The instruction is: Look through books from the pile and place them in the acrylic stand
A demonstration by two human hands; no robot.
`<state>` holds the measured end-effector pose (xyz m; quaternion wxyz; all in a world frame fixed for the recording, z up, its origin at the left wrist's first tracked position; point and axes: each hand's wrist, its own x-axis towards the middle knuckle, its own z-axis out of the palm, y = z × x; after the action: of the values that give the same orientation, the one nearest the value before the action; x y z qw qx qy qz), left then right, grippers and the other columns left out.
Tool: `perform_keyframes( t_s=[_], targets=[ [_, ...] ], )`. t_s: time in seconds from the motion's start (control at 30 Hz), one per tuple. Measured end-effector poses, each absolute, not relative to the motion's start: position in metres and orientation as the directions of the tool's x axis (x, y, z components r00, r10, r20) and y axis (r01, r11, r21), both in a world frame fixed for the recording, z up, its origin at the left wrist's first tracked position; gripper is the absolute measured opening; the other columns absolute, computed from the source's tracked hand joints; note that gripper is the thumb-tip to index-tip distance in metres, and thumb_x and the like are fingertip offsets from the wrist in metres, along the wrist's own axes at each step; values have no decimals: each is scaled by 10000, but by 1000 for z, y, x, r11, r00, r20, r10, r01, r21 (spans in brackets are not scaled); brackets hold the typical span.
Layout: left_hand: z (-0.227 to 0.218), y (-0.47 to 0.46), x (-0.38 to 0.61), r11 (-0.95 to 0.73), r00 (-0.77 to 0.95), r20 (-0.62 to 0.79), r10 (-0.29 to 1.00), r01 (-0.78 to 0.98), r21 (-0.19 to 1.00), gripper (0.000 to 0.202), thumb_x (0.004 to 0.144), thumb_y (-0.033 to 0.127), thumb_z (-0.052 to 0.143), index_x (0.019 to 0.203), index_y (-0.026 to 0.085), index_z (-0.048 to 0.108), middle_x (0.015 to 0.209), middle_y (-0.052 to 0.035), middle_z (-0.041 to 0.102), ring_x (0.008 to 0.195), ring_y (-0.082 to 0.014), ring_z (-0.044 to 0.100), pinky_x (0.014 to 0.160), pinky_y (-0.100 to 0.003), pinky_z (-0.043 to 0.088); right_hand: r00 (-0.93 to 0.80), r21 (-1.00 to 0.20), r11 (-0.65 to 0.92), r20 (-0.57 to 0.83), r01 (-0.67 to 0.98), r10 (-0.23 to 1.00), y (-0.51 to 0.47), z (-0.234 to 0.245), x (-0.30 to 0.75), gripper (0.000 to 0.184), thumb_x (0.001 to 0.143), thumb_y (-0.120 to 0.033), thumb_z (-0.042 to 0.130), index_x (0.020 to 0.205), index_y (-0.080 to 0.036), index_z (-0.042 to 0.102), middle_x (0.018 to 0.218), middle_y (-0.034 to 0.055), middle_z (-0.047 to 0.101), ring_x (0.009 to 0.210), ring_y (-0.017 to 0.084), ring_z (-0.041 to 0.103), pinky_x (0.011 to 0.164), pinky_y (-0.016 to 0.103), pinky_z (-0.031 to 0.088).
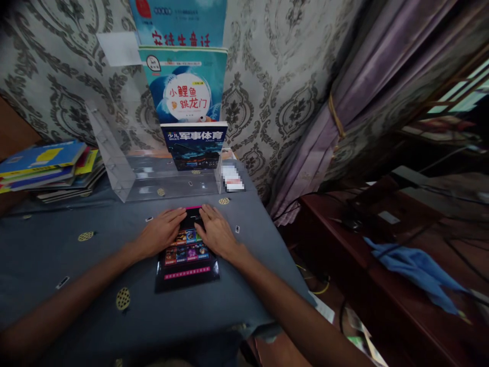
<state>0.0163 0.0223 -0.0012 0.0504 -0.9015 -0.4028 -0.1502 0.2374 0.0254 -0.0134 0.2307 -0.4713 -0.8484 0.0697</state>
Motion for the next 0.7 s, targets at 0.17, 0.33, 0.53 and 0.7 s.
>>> perform_keyframes(
  t_s=[0.17,0.33,0.53,0.7],
  targets=[
    [-4,40,41,-739,703,265,660,671,60,427,967,203,382,1358,119,532,1433,-146,564,1364,-227,494,1123,-430,398,-459,-362,562,336,743,823,26,-18,241,498,976,-307,478,1433,-112,495,1477,199,505,1393,292,460,1161,513,386],
    [-8,44,44,-729,675,308,671,676,108,414,988,224,380,1369,158,528,1433,-121,569,1347,-218,515,1121,-425,405,-475,-385,578,333,720,814,25,-22,245,516,983,-304,466,1466,-123,452,1510,193,466,1422,294,419,1167,526,378],
    [-9,43,43,-740,672,333,661,658,140,395,987,213,387,1344,173,553,1423,-103,582,1345,-202,516,1120,-418,405,-490,-396,585,321,707,810,8,-20,251,516,998,-306,436,1485,-135,435,1530,185,440,1433,293,402,1160,539,390],
    [-7,41,44,-730,665,323,673,668,146,386,995,216,385,1336,158,556,1424,-108,580,1364,-195,495,1129,-411,395,-489,-407,580,314,706,814,-5,-20,254,511,1002,-312,426,1481,-134,446,1532,178,440,1440,286,391,1167,534,384]
  ],
)
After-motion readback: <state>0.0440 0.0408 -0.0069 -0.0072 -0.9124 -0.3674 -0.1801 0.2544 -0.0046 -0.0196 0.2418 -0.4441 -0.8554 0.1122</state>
